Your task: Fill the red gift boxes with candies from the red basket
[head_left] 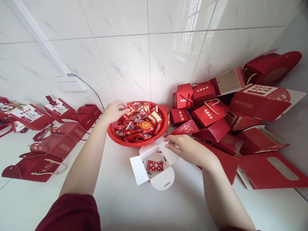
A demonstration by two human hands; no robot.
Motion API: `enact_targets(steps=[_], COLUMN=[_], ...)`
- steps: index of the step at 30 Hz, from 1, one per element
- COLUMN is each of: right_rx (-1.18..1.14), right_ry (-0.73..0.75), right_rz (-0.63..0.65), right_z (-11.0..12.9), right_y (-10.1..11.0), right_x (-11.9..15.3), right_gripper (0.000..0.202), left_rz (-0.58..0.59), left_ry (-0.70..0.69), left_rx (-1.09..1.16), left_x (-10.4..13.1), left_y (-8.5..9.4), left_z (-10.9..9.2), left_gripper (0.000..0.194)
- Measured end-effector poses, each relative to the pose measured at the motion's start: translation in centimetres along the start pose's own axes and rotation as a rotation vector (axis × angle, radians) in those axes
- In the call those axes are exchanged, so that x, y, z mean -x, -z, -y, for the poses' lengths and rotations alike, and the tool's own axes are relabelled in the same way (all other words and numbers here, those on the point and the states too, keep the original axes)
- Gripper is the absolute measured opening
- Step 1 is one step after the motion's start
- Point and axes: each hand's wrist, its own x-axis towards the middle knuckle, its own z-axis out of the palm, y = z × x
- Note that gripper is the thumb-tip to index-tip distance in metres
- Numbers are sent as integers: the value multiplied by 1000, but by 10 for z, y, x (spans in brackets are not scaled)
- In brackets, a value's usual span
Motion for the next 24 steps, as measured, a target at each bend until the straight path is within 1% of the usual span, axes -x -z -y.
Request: enact_targets(steps=[1,3,4,6,8,9,11,15,17,18,20,21,22,24], right_rx=[-9,-16,-13,-5,-1,-2,1,3,0,-2,-2,-1,2,11], right_ry=[-2,-11,-15,-28,-40,-44,-49,-57,-40,-27,-9,-10,-16,-28], right_rz=[-8,-34,-46,-65,-64,-60,-52,-53,-47,-46,-46,-47,-47,-46], right_z=[-1,-3,-4,-6,-7,-8,-8,-9,-8,-8,-8,-9,-10,-12], right_y=[1,3,4,4,2,1,-1,-5,-6,-6,-6,-6,-6,-6], right_x=[3,9,13,20,26,29,33,36,36,36,35,35,35,34], right_gripper=[28,28,28,27,26,26,26,26,25,25,24,24,24,24], left_rz=[2,77,132,281,364,381,381,375,404,441,498,486,440,267], left_ry=[-2,24,39,52,57,58,61,97,101,82,-2,-51,-90,-108], left_rx=[142,339,378,451,494,508,519,498,496,485,410,353,300,259], left_x=[12,41,56,82,99,103,104,98,99,102,110,115,121,135], left_y=[1,-3,-7,-19,-30,-34,-37,-30,-28,-29,-32,-34,-36,-40], left_z=[-12,-37,-50,-70,-81,-83,-81,-74,-75,-76,-80,-81,-81,-78], left_gripper=[39,43,42,37,32,30,28,25,24,24,25,27,29,30])
